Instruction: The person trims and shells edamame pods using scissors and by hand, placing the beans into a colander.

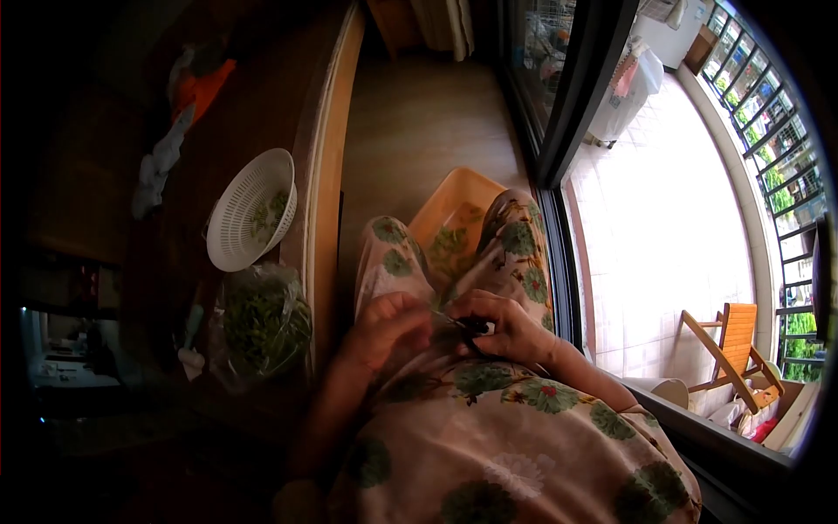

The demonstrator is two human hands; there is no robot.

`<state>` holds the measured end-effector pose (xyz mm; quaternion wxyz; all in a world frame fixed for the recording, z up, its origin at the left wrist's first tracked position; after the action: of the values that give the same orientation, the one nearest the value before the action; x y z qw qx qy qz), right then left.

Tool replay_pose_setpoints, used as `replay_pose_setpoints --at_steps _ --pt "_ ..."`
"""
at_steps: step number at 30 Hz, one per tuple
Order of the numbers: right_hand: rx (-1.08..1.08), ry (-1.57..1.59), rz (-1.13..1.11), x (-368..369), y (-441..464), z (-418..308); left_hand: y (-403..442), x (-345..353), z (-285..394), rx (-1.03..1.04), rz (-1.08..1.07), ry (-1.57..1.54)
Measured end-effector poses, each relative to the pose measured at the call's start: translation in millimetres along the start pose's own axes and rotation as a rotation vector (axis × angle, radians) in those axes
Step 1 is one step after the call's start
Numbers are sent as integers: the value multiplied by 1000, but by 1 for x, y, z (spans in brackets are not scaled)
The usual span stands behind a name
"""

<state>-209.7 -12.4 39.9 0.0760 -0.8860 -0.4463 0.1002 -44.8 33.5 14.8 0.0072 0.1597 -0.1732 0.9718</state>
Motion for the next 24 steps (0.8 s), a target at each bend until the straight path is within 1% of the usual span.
replay_pose_setpoints --at_steps 3,6,11,12,14,17,20,21,24 --pt "-29 -26 -38 -1 0 -1 2 -3 -2 -28 -55 -6" --pt "-35 -2 -94 -2 1 6 3 -1 -1 -48 -203 115" --pt "18 15 -98 -8 1 3 5 -1 -8 -71 -79 5" --pt "4 -23 -80 -9 2 2 5 -2 -9 -74 -46 -28" --pt "-20 -104 -42 -11 3 2 7 1 -11 -77 -64 -28" --pt "-134 -170 69 -20 1 9 9 5 -11 -55 -54 -75" --pt "47 -372 213 -38 2 27 8 0 -11 -31 -9 -122" --pt "134 -419 265 -46 -1 23 8 -3 -13 -27 2 -120" --pt "354 -602 635 -67 -3 40 10 0 -13 3 13 -164"
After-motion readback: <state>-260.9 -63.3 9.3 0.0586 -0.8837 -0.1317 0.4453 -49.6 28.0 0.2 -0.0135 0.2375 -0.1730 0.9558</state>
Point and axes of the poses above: each hand's wrist, its own y-axis towards the middle knuckle, its own x-axis out of the palm, z = x × y, the point moved 7 cm from there along y, towards the middle knuckle, and after that the axes turned 15 degrees about x, right-handed, at the moved point
